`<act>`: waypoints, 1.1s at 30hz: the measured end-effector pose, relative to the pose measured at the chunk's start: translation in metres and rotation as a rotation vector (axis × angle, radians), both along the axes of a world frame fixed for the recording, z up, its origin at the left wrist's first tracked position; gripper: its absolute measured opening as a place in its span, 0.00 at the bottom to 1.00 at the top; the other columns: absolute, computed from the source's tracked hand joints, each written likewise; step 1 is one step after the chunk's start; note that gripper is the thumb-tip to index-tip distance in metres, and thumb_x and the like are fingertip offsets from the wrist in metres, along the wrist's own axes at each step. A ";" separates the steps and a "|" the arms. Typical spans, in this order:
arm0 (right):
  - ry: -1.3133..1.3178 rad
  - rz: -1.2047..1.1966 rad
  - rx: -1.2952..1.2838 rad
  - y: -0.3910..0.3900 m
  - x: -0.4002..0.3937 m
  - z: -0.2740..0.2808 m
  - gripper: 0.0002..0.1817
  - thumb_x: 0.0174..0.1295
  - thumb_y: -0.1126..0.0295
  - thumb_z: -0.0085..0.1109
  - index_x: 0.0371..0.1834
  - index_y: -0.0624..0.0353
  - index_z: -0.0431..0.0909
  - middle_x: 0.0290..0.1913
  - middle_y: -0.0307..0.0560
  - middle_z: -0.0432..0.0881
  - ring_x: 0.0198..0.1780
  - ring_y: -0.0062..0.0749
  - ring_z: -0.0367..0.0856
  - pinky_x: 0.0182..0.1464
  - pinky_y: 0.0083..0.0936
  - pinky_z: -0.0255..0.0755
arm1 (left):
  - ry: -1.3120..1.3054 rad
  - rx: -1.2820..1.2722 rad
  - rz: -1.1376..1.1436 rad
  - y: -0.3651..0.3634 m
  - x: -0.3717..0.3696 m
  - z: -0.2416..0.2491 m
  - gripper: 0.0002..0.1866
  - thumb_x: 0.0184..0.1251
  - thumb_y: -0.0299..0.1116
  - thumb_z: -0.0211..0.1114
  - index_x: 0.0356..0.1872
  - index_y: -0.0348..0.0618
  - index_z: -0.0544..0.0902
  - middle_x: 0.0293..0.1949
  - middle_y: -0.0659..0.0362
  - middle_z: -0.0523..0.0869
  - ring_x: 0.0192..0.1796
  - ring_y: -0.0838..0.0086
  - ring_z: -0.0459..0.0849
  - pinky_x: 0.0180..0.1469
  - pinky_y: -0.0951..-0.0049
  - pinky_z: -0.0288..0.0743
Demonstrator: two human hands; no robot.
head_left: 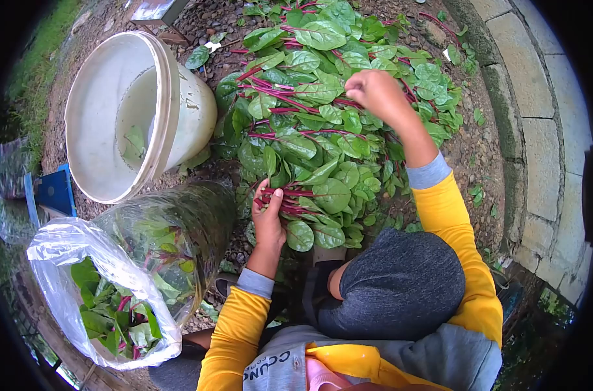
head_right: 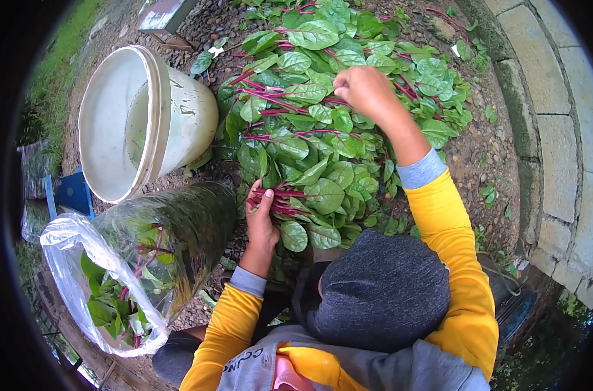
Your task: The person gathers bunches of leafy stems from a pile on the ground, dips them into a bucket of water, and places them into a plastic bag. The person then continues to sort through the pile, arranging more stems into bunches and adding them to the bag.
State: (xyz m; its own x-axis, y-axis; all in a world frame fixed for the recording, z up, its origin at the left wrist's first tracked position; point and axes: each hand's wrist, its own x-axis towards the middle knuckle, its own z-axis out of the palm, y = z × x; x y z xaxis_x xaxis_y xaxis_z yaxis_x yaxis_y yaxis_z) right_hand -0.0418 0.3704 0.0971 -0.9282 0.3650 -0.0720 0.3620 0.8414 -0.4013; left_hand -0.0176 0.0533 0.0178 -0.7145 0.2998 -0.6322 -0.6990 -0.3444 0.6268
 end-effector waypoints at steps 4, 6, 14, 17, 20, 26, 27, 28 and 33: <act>0.076 0.097 0.060 -0.016 0.001 -0.033 0.07 0.48 0.68 0.67 0.30 0.55 0.83 0.31 0.47 0.83 0.37 0.43 0.81 0.42 0.40 0.73 | 0.011 0.002 -0.001 0.001 0.000 0.001 0.21 0.63 0.24 0.63 0.57 0.43 0.72 0.47 0.59 0.81 0.46 0.74 0.81 0.49 0.70 0.78; 0.059 0.033 -0.025 -0.015 0.001 -0.028 0.07 0.48 0.69 0.67 0.29 0.56 0.81 0.31 0.45 0.83 0.36 0.42 0.81 0.40 0.39 0.73 | 0.011 -0.002 -0.002 0.000 0.001 0.000 0.21 0.63 0.24 0.63 0.57 0.43 0.71 0.47 0.59 0.81 0.46 0.74 0.81 0.48 0.70 0.79; 0.342 -0.167 -0.165 -0.025 0.030 0.023 0.09 0.47 0.73 0.69 0.31 0.58 0.79 0.28 0.41 0.81 0.28 0.26 0.78 0.32 0.23 0.73 | -0.003 -0.010 0.021 0.002 -0.001 -0.004 0.22 0.62 0.24 0.64 0.57 0.44 0.72 0.47 0.60 0.80 0.46 0.73 0.81 0.49 0.70 0.78; 0.325 -0.092 -0.242 -0.058 0.046 0.013 0.09 0.45 0.72 0.69 0.29 0.58 0.78 0.26 0.41 0.77 0.28 0.30 0.76 0.32 0.27 0.70 | 0.007 -0.023 0.027 0.003 -0.001 -0.005 0.21 0.62 0.24 0.64 0.57 0.44 0.72 0.47 0.60 0.80 0.46 0.73 0.81 0.49 0.70 0.78; 0.289 0.043 -0.318 -0.087 0.065 -0.018 0.10 0.44 0.73 0.69 0.26 0.58 0.76 0.27 0.42 0.76 0.31 0.36 0.75 0.35 0.31 0.70 | 0.002 -0.033 0.050 0.003 -0.001 -0.006 0.21 0.62 0.25 0.64 0.57 0.44 0.72 0.47 0.60 0.80 0.46 0.73 0.81 0.49 0.71 0.78; 0.258 0.133 -0.385 -0.122 0.094 -0.052 0.09 0.44 0.73 0.69 0.26 0.57 0.76 0.28 0.42 0.77 0.33 0.39 0.76 0.36 0.33 0.71 | -0.020 0.001 0.046 0.001 -0.003 -0.013 0.21 0.62 0.25 0.64 0.57 0.44 0.73 0.46 0.60 0.81 0.46 0.73 0.81 0.49 0.70 0.77; 0.242 0.136 -0.386 -0.124 0.096 -0.055 0.09 0.44 0.73 0.69 0.26 0.57 0.77 0.28 0.42 0.77 0.33 0.39 0.76 0.36 0.34 0.71 | -0.017 -0.004 0.050 0.000 -0.003 -0.014 0.21 0.62 0.25 0.64 0.57 0.44 0.73 0.46 0.61 0.80 0.46 0.74 0.80 0.49 0.70 0.77; 0.227 0.139 -0.386 -0.126 0.097 -0.058 0.09 0.44 0.73 0.68 0.26 0.57 0.77 0.28 0.42 0.77 0.34 0.39 0.76 0.37 0.34 0.71 | -0.014 -0.008 0.055 0.000 -0.002 -0.015 0.21 0.62 0.25 0.64 0.57 0.44 0.73 0.46 0.61 0.80 0.46 0.74 0.80 0.49 0.71 0.77; 0.177 0.192 -0.396 -0.127 0.098 -0.067 0.08 0.45 0.72 0.68 0.25 0.57 0.77 0.28 0.41 0.76 0.35 0.39 0.75 0.38 0.34 0.71 | 0.025 0.048 0.103 0.003 -0.001 -0.009 0.22 0.61 0.25 0.65 0.57 0.43 0.72 0.47 0.61 0.80 0.47 0.75 0.79 0.50 0.70 0.76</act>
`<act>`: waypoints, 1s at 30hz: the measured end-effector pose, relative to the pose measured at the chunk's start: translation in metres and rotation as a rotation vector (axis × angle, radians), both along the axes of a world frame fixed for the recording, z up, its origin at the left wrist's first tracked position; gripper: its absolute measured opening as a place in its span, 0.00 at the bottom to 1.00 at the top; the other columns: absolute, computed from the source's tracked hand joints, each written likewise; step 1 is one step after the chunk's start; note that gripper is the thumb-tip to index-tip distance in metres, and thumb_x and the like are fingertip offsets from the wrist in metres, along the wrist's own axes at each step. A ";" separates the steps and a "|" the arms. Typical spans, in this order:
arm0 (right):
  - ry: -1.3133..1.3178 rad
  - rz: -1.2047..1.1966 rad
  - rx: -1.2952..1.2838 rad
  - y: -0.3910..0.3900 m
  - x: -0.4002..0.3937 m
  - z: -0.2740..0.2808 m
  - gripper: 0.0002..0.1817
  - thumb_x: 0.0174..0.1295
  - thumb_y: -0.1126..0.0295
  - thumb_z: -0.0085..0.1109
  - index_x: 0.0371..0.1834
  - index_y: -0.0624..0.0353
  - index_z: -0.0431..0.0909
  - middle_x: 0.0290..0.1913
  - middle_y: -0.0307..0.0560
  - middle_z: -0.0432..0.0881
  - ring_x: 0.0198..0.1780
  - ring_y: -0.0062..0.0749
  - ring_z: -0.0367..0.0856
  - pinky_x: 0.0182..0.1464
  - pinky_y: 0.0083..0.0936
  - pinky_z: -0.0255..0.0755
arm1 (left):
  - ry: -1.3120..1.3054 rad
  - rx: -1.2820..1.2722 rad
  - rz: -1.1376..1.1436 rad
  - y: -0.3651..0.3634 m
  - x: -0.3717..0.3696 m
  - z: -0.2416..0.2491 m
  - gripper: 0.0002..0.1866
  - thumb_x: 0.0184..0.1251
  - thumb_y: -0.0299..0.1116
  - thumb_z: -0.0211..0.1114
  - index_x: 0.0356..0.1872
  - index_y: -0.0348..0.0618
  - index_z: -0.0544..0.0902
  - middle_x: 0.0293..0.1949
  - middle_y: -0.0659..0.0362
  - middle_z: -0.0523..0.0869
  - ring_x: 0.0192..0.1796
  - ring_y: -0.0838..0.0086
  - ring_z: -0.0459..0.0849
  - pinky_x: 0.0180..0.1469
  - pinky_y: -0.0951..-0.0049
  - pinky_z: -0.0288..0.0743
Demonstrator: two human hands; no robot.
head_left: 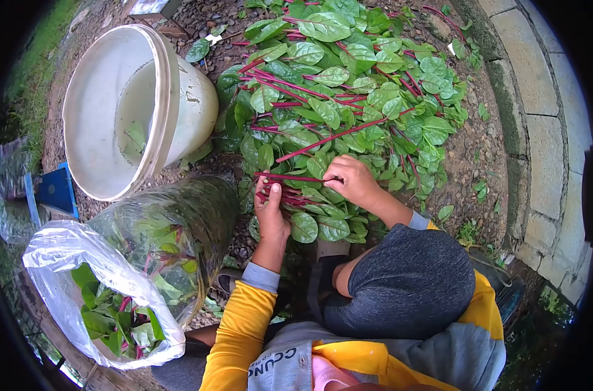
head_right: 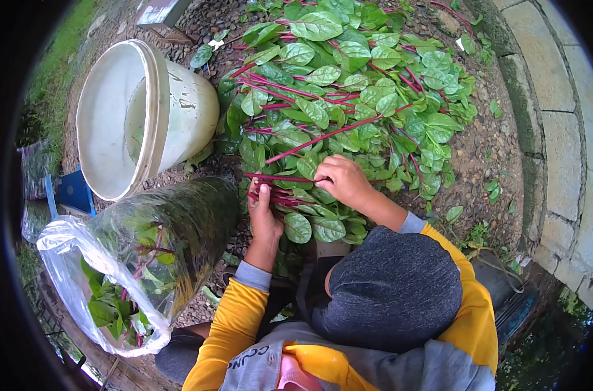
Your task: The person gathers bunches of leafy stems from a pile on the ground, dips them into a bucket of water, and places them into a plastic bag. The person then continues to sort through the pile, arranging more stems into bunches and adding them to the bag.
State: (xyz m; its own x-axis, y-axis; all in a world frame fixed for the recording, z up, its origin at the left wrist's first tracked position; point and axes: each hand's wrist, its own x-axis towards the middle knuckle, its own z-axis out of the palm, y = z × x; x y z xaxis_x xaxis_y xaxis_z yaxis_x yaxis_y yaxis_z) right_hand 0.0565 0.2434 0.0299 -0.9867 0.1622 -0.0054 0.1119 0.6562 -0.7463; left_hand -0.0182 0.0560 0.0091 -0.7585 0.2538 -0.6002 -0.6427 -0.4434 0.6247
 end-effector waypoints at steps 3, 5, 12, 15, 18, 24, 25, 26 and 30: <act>-0.034 0.107 0.014 -0.001 -0.001 0.001 0.08 0.45 0.71 0.68 0.25 0.57 0.77 0.28 0.41 0.76 0.35 0.39 0.75 0.39 0.33 0.71 | 0.012 -0.077 -0.010 0.004 -0.002 -0.003 0.23 0.60 0.26 0.66 0.57 0.42 0.72 0.47 0.61 0.80 0.47 0.75 0.79 0.50 0.71 0.75; -0.047 0.177 0.017 0.002 -0.003 0.006 0.07 0.45 0.70 0.68 0.26 0.56 0.78 0.28 0.41 0.76 0.36 0.39 0.75 0.39 0.33 0.71 | -0.011 -0.145 -0.036 0.006 -0.006 -0.004 0.23 0.60 0.26 0.67 0.57 0.41 0.72 0.47 0.61 0.79 0.46 0.75 0.79 0.50 0.72 0.75; 0.158 0.033 0.319 0.033 -0.031 0.037 0.15 0.43 0.74 0.68 0.38 0.54 0.81 0.37 0.39 0.77 0.43 0.37 0.74 0.45 0.30 0.71 | -0.032 -0.163 -0.045 0.008 -0.006 0.000 0.23 0.59 0.24 0.68 0.56 0.42 0.73 0.46 0.62 0.79 0.45 0.76 0.78 0.49 0.73 0.74; 0.122 -0.027 0.490 0.049 -0.037 0.017 0.17 0.46 0.73 0.65 0.43 0.51 0.80 0.40 0.37 0.75 0.47 0.33 0.72 0.46 0.33 0.68 | -0.014 -0.178 -0.064 0.009 -0.005 0.004 0.24 0.58 0.23 0.68 0.56 0.41 0.73 0.47 0.62 0.80 0.45 0.76 0.78 0.49 0.73 0.74; 0.090 -0.037 0.551 0.059 -0.035 0.004 0.14 0.47 0.72 0.65 0.40 0.52 0.80 0.39 0.36 0.75 0.46 0.32 0.72 0.44 0.31 0.67 | 0.000 -0.185 -0.064 0.010 -0.004 0.004 0.25 0.57 0.22 0.69 0.56 0.41 0.73 0.46 0.62 0.80 0.46 0.76 0.78 0.50 0.74 0.74; 0.178 -0.118 0.526 0.051 -0.035 0.000 0.08 0.47 0.71 0.65 0.32 0.52 0.82 0.32 0.36 0.75 0.40 0.33 0.73 0.42 0.31 0.68 | 0.011 -0.182 -0.065 0.012 -0.005 0.004 0.25 0.56 0.22 0.69 0.56 0.39 0.73 0.45 0.61 0.80 0.45 0.77 0.78 0.50 0.74 0.73; 0.146 -0.129 0.557 0.049 -0.034 -0.001 0.07 0.47 0.71 0.65 0.32 0.52 0.82 0.31 0.36 0.75 0.39 0.33 0.73 0.42 0.31 0.69 | 0.007 -0.186 -0.067 0.012 -0.005 0.005 0.25 0.56 0.22 0.69 0.57 0.39 0.73 0.45 0.61 0.80 0.45 0.77 0.78 0.51 0.74 0.73; 0.115 -0.140 0.587 0.048 -0.034 -0.003 0.07 0.47 0.71 0.66 0.31 0.52 0.82 0.31 0.36 0.75 0.39 0.33 0.73 0.41 0.31 0.69 | 0.003 -0.190 -0.069 0.012 -0.006 0.006 0.25 0.56 0.22 0.69 0.57 0.39 0.73 0.45 0.61 0.80 0.45 0.77 0.78 0.51 0.74 0.73; 0.043 -0.180 0.463 0.056 -0.032 0.000 0.07 0.47 0.71 0.66 0.31 0.53 0.82 0.30 0.40 0.76 0.38 0.37 0.74 0.38 0.33 0.70 | 0.000 -0.208 -0.048 0.012 -0.005 0.004 0.26 0.56 0.22 0.70 0.57 0.39 0.73 0.45 0.62 0.80 0.45 0.77 0.78 0.50 0.74 0.73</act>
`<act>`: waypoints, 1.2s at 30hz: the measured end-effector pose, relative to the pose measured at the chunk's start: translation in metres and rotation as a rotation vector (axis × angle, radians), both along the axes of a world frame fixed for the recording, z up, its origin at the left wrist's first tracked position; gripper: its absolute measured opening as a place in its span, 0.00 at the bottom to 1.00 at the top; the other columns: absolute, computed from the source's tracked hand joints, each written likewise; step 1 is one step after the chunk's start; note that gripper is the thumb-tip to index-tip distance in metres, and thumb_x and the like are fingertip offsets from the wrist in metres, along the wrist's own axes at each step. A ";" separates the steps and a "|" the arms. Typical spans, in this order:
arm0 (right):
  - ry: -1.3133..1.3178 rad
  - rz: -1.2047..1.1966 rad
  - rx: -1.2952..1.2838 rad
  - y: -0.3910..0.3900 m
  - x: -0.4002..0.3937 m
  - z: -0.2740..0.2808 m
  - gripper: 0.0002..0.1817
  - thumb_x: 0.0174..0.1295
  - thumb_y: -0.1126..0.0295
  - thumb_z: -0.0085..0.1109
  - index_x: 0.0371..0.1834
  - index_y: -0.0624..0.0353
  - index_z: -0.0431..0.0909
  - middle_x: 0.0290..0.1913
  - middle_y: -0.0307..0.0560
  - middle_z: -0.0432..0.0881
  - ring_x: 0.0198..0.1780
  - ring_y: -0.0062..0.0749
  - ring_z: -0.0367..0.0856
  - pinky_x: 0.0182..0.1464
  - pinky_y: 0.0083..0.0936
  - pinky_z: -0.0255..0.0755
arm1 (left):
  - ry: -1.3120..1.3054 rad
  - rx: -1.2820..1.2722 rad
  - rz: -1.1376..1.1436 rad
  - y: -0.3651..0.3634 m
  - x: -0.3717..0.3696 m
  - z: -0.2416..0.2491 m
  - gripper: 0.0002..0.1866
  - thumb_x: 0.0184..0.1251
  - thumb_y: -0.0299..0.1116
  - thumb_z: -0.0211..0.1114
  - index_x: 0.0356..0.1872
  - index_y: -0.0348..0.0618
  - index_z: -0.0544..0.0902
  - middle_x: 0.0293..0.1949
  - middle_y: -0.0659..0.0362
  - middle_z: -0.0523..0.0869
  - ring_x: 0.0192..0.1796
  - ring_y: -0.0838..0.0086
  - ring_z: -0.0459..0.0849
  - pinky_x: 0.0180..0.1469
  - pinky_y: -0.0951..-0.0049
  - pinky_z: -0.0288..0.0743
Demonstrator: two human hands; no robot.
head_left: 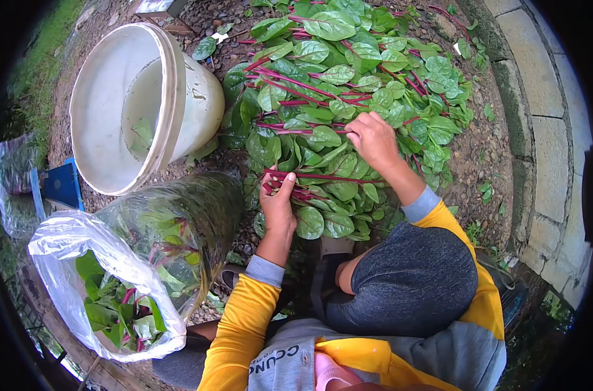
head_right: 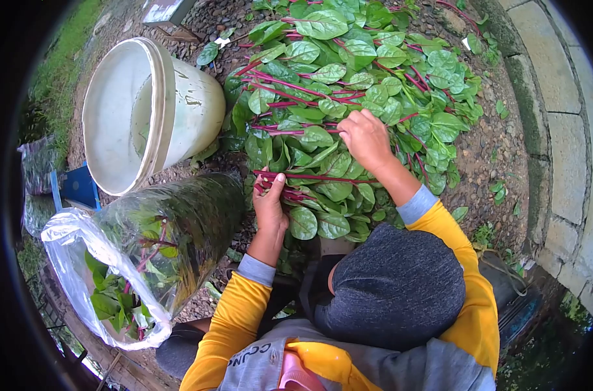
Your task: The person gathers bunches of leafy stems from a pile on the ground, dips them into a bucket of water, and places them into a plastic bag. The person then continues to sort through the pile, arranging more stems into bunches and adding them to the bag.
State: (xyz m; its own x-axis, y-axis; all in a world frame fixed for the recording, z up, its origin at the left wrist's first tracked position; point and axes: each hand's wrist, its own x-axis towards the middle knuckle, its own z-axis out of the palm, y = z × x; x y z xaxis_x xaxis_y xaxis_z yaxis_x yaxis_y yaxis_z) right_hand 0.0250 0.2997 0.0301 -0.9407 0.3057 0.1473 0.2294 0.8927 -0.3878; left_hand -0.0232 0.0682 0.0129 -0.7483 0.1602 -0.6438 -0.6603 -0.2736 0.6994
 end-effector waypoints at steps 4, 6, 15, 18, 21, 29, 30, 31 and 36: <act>0.044 -0.049 -0.245 -0.005 0.004 0.036 0.06 0.48 0.71 0.66 0.30 0.55 0.82 0.28 0.44 0.78 0.35 0.40 0.76 0.38 0.34 0.71 | 0.012 0.005 -0.003 0.000 0.000 0.000 0.25 0.55 0.22 0.70 0.55 0.38 0.74 0.43 0.62 0.81 0.43 0.78 0.79 0.50 0.75 0.73; -0.015 -0.036 -0.360 -0.015 0.010 0.046 0.06 0.48 0.71 0.66 0.30 0.55 0.82 0.28 0.44 0.79 0.36 0.40 0.77 0.39 0.34 0.71 | 0.016 0.012 0.002 0.001 0.000 0.001 0.23 0.55 0.23 0.70 0.54 0.39 0.75 0.42 0.63 0.82 0.43 0.78 0.79 0.50 0.75 0.73; -0.210 0.130 -0.388 -0.043 0.034 0.007 0.05 0.50 0.70 0.65 0.31 0.54 0.83 0.31 0.41 0.79 0.39 0.40 0.76 0.42 0.35 0.71 | 0.022 0.082 -0.007 -0.006 0.001 -0.009 0.19 0.58 0.24 0.68 0.51 0.41 0.76 0.43 0.62 0.83 0.43 0.77 0.80 0.50 0.73 0.74; -0.258 0.195 -0.367 -0.032 0.037 0.004 0.06 0.50 0.72 0.65 0.33 0.56 0.83 0.31 0.42 0.80 0.39 0.40 0.76 0.42 0.34 0.71 | 0.013 0.090 0.011 -0.006 0.001 -0.011 0.18 0.60 0.26 0.67 0.52 0.41 0.76 0.43 0.61 0.83 0.42 0.76 0.81 0.48 0.72 0.76; -0.280 0.233 -0.329 -0.026 0.032 0.009 0.08 0.51 0.72 0.64 0.35 0.57 0.83 0.33 0.43 0.80 0.41 0.41 0.76 0.44 0.35 0.71 | 0.038 0.081 -0.004 -0.003 0.000 -0.012 0.16 0.62 0.28 0.65 0.51 0.43 0.77 0.42 0.60 0.83 0.41 0.74 0.82 0.45 0.70 0.78; -0.122 0.250 -0.397 -0.066 0.017 -0.008 0.06 0.51 0.72 0.60 0.33 0.58 0.81 0.31 0.45 0.78 0.38 0.44 0.77 0.41 0.39 0.72 | -0.031 0.078 0.076 -0.001 -0.003 -0.012 0.20 0.60 0.25 0.66 0.54 0.40 0.75 0.44 0.61 0.82 0.43 0.76 0.80 0.48 0.73 0.76; -0.132 0.269 -0.401 -0.072 0.017 -0.009 0.05 0.50 0.73 0.60 0.31 0.59 0.80 0.30 0.45 0.77 0.38 0.44 0.77 0.40 0.39 0.72 | -0.025 0.066 0.079 -0.002 -0.002 -0.014 0.20 0.60 0.25 0.67 0.54 0.41 0.75 0.43 0.61 0.81 0.43 0.76 0.80 0.48 0.73 0.76; -0.123 0.288 -0.397 -0.075 0.018 -0.009 0.02 0.49 0.74 0.60 0.26 0.59 0.78 0.27 0.45 0.75 0.36 0.45 0.77 0.38 0.39 0.73 | -0.017 0.054 0.082 -0.003 -0.002 -0.016 0.20 0.60 0.25 0.67 0.54 0.41 0.75 0.43 0.61 0.81 0.43 0.76 0.80 0.48 0.73 0.76; -0.134 0.347 -0.357 -0.083 0.018 -0.009 0.02 0.49 0.73 0.59 0.23 0.58 0.78 0.27 0.46 0.75 0.36 0.43 0.77 0.38 0.38 0.74 | -0.007 0.004 0.061 -0.002 -0.006 -0.016 0.13 0.59 0.23 0.67 0.45 0.42 0.77 0.38 0.64 0.80 0.38 0.79 0.78 0.43 0.76 0.74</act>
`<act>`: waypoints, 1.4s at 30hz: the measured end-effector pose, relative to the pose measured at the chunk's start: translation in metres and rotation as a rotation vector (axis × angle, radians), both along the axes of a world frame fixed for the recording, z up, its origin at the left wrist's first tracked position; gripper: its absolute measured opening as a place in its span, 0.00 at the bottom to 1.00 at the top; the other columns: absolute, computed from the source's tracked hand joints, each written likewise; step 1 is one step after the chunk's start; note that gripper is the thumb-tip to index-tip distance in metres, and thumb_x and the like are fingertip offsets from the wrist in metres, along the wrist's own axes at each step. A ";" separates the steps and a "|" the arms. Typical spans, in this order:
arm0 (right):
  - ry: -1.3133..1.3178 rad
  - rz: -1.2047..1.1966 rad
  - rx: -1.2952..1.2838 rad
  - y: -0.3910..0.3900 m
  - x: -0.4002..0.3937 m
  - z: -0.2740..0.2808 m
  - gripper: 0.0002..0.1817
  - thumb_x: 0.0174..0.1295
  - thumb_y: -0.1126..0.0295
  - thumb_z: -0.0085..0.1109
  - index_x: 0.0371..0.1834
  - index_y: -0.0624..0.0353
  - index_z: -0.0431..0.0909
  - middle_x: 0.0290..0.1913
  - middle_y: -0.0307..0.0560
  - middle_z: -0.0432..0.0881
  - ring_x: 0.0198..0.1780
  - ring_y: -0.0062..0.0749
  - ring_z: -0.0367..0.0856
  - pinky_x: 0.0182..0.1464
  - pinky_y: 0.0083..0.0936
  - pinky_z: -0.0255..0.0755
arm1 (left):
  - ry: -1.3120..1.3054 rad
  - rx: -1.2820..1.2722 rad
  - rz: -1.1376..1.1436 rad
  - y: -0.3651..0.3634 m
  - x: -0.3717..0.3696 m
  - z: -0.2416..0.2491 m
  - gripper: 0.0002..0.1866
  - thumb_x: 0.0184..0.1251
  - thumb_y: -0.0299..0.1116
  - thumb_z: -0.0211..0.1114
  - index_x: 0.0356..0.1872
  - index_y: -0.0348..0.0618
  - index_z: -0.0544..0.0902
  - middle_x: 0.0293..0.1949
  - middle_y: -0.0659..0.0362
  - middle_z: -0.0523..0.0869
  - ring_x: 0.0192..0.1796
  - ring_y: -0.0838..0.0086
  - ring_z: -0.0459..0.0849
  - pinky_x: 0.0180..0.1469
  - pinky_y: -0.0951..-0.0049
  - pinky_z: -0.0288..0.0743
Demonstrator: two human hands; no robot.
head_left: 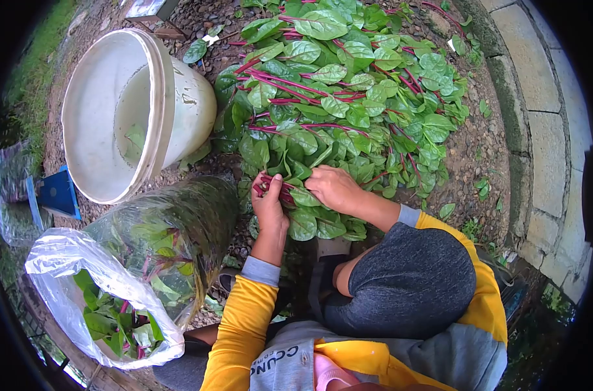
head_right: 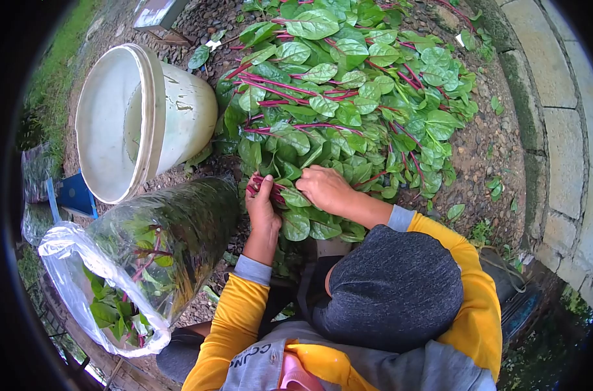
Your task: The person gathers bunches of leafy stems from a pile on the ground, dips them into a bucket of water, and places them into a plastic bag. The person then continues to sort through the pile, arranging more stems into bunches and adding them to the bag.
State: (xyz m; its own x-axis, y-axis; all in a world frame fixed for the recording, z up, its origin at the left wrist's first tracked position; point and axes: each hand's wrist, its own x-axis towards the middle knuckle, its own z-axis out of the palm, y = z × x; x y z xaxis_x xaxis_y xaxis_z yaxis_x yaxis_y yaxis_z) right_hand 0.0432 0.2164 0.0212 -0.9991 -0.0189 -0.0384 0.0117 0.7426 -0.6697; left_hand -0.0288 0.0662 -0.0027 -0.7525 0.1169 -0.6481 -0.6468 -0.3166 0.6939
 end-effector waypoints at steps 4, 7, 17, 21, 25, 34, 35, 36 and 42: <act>-0.080 0.107 0.106 0.006 -0.009 0.011 0.03 0.49 0.71 0.58 0.26 0.58 0.80 0.29 0.48 0.78 0.38 0.44 0.79 0.39 0.39 0.74 | -0.020 -0.035 -0.035 -0.006 -0.002 -0.010 0.08 0.59 0.22 0.66 0.36 0.44 0.77 0.34 0.67 0.79 0.35 0.81 0.76 0.41 0.78 0.73; -0.117 0.031 0.040 0.029 -0.040 0.056 0.07 0.50 0.71 0.61 0.34 0.57 0.82 0.31 0.48 0.80 0.37 0.43 0.80 0.40 0.37 0.74 | -0.017 -0.015 -0.023 -0.003 -0.001 -0.003 0.07 0.59 0.23 0.66 0.33 0.45 0.76 0.32 0.68 0.78 0.34 0.82 0.76 0.40 0.78 0.72; 0.246 -0.282 0.299 0.087 -0.114 0.029 0.07 0.50 0.66 0.67 0.30 0.54 0.82 0.31 0.41 0.77 0.40 0.39 0.76 0.41 0.35 0.72 | 0.042 -0.066 -0.100 -0.005 0.003 -0.007 0.14 0.62 0.28 0.65 0.49 0.42 0.75 0.39 0.63 0.80 0.39 0.77 0.80 0.44 0.71 0.76; 0.364 -0.377 0.212 0.093 -0.108 0.048 0.06 0.51 0.67 0.64 0.28 0.55 0.81 0.29 0.41 0.79 0.37 0.39 0.77 0.40 0.35 0.73 | 0.048 -0.087 -0.087 -0.004 0.003 -0.006 0.14 0.62 0.28 0.65 0.48 0.42 0.75 0.38 0.63 0.80 0.38 0.77 0.80 0.44 0.71 0.76; 0.368 -0.489 -0.073 0.084 -0.082 0.094 0.07 0.50 0.70 0.64 0.30 0.58 0.78 0.24 0.43 0.80 0.30 0.36 0.79 0.35 0.31 0.72 | 0.032 -0.038 -0.097 -0.002 0.001 -0.002 0.11 0.62 0.28 0.65 0.43 0.43 0.76 0.36 0.64 0.80 0.37 0.78 0.79 0.43 0.73 0.75; 0.241 -0.351 -0.068 0.065 -0.048 0.064 0.07 0.48 0.69 0.67 0.28 0.58 0.81 0.28 0.44 0.79 0.32 0.40 0.77 0.36 0.33 0.72 | 0.047 -0.028 -0.088 -0.004 0.001 -0.003 0.07 0.64 0.28 0.63 0.41 0.43 0.76 0.35 0.62 0.81 0.36 0.77 0.81 0.41 0.71 0.77; 0.237 -0.315 -0.074 0.063 -0.043 0.061 0.07 0.48 0.69 0.68 0.29 0.59 0.81 0.28 0.44 0.78 0.31 0.39 0.77 0.36 0.32 0.71 | 0.037 -0.021 -0.087 -0.005 0.002 -0.003 0.07 0.64 0.28 0.64 0.41 0.43 0.76 0.36 0.62 0.81 0.36 0.77 0.81 0.41 0.71 0.77; 0.232 -0.276 -0.079 0.060 -0.039 0.057 0.08 0.48 0.70 0.68 0.29 0.60 0.81 0.28 0.45 0.78 0.31 0.38 0.76 0.36 0.30 0.71 | 0.025 -0.012 -0.084 -0.006 0.002 -0.003 0.07 0.64 0.28 0.64 0.41 0.43 0.76 0.36 0.62 0.81 0.35 0.77 0.81 0.41 0.71 0.77; 0.055 -0.189 -0.126 0.019 -0.009 0.018 0.07 0.49 0.68 0.67 0.29 0.59 0.82 0.29 0.44 0.78 0.35 0.41 0.77 0.37 0.35 0.72 | 0.049 0.092 -0.046 -0.001 0.003 0.013 0.09 0.62 0.27 0.65 0.42 0.44 0.77 0.36 0.65 0.80 0.37 0.80 0.78 0.41 0.76 0.74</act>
